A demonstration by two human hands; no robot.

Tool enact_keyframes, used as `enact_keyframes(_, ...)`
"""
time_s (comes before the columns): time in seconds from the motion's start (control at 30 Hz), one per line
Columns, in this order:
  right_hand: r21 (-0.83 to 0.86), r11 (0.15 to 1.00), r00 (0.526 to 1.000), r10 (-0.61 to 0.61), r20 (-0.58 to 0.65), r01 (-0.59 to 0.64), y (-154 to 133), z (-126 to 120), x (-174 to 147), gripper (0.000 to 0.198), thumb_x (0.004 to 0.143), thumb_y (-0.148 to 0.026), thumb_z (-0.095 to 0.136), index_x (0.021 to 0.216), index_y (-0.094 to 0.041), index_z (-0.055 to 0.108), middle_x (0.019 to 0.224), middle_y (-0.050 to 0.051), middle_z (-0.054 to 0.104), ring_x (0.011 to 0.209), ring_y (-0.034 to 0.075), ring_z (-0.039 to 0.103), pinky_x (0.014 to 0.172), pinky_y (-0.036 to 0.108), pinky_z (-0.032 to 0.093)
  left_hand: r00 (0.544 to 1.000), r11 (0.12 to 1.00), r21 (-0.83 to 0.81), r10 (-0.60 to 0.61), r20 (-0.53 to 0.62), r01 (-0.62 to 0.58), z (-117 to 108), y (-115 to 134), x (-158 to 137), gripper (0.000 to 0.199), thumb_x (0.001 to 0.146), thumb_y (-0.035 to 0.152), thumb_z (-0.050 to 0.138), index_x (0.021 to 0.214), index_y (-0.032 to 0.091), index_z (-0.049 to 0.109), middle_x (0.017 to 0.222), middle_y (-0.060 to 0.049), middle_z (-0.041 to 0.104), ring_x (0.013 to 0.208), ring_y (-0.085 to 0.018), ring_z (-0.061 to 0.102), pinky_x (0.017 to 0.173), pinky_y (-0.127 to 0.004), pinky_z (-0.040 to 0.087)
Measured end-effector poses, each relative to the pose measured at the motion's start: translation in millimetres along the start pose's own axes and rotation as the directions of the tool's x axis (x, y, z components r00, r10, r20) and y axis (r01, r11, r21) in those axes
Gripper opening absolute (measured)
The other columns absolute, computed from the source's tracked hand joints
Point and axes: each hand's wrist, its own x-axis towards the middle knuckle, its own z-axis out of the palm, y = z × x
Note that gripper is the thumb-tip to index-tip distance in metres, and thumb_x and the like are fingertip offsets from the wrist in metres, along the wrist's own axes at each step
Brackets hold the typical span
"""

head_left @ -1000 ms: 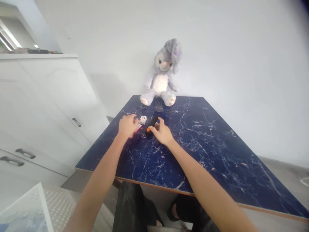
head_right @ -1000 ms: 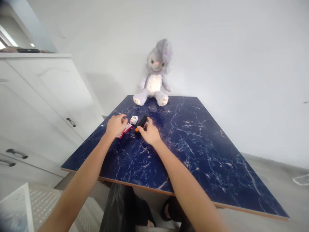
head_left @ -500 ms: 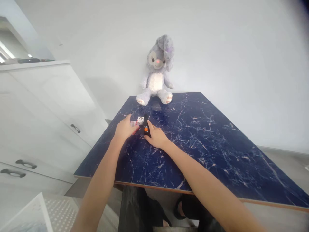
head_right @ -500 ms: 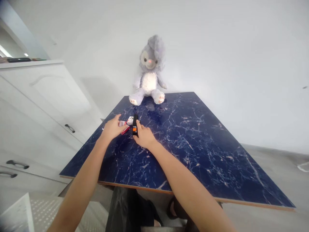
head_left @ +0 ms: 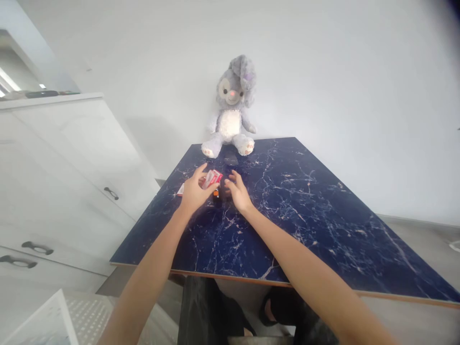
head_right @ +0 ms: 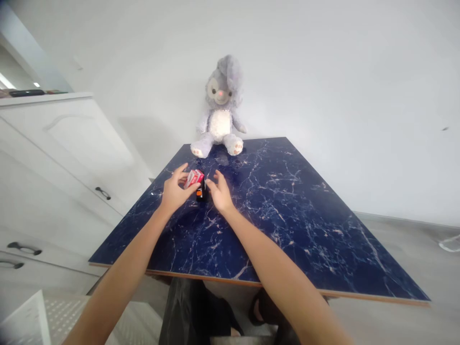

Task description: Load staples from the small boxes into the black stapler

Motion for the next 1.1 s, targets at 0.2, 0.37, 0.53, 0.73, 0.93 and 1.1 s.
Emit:
enact_keyframes(0.2,0.055,0.998,0.999,0.039,-0.036,-0.037,-1.0,-13.9,6.5,0.045,0.094,-0.051,0.043,0.118,-0.022,0.065,0.102,0.003,0.072,0.091,0.019,0.066,0.084,0.03,0.05,0.988,0.991,-0.088,0.106,0.114,-0.097,28.0,17.6,-11.4,0.082,0.082,0.041,0.075,0.152,0.027,0.035,0.123,-0.003,0.072,0.112,-0.024,0.068,0.101,-0.036,0.049)
enact_keyframes(0.37,-0.21,0.973,0.986,0.062,-0.153,-0.093,-0.5,-21.2,11.1,0.027,0.092,-0.036,0.049,0.098,-0.021,0.071,0.096,0.002,0.075,0.089,0.017,0.066,0.085,0.027,0.047,0.991,0.991,0.019,0.129,0.029,-0.13,31.7,9.6,-9.7,0.061,0.087,0.04,0.071,0.142,0.026,0.049,0.121,-0.005,0.072,0.111,-0.024,0.067,0.1,-0.038,0.05)
enact_keyframes(0.53,-0.465,0.885,0.987,0.071,0.142,0.003,-6.4,-43.2,19.2,0.028,0.095,-0.035,0.047,0.088,-0.021,0.071,0.094,0.003,0.075,0.088,0.017,0.066,0.081,0.026,0.044,0.97,0.958,0.166,0.242,-0.024,-0.235,41.4,3.6,-11.1,0.052,0.088,0.04,0.069,0.135,0.021,0.058,0.11,-0.009,0.075,0.11,-0.03,0.059,0.099,-0.044,0.048)
enact_keyframes(0.73,-0.595,0.794,0.774,0.299,0.559,0.124,-34.9,-72.3,23.1,0.035,0.08,-0.054,0.065,0.082,-0.019,0.073,0.084,0.003,0.073,0.075,0.019,0.063,0.067,0.026,0.043,0.923,0.867,0.317,0.364,0.124,-0.384,54.4,6.0,-14.6,0.036,0.089,0.028,0.064,0.125,0.024,0.068,0.127,-0.007,0.068,0.128,-0.037,0.044,0.108,-0.055,0.036)
enact_keyframes(0.93,-0.513,0.818,0.649,0.246,0.72,0.259,-38.1,-61.7,13.7,0.071,0.053,-0.044,0.086,0.119,-0.023,0.07,0.114,0.005,0.07,0.094,0.023,0.066,0.077,0.026,0.048,0.96,0.885,0.374,0.243,0.141,-0.279,34.0,-22.3,0.3,0.047,0.083,0.007,0.056,0.125,0.027,0.069,0.131,-0.006,0.066,0.125,-0.037,0.045,0.1,-0.054,0.041)
enact_keyframes(1.1,-0.456,0.861,0.8,0.105,0.591,0.223,-17.2,-47.9,11.4,0.038,0.068,-0.032,0.076,0.106,-0.024,0.072,0.096,0.0,0.072,0.081,0.016,0.065,0.071,0.024,0.046,0.978,0.905,0.375,0.171,0.118,-0.203,20.9,-43.4,1.8,0.036,0.083,0.018,0.062,0.118,0.025,0.072,0.116,-0.009,0.072,0.128,-0.039,0.042,0.106,-0.057,0.034)
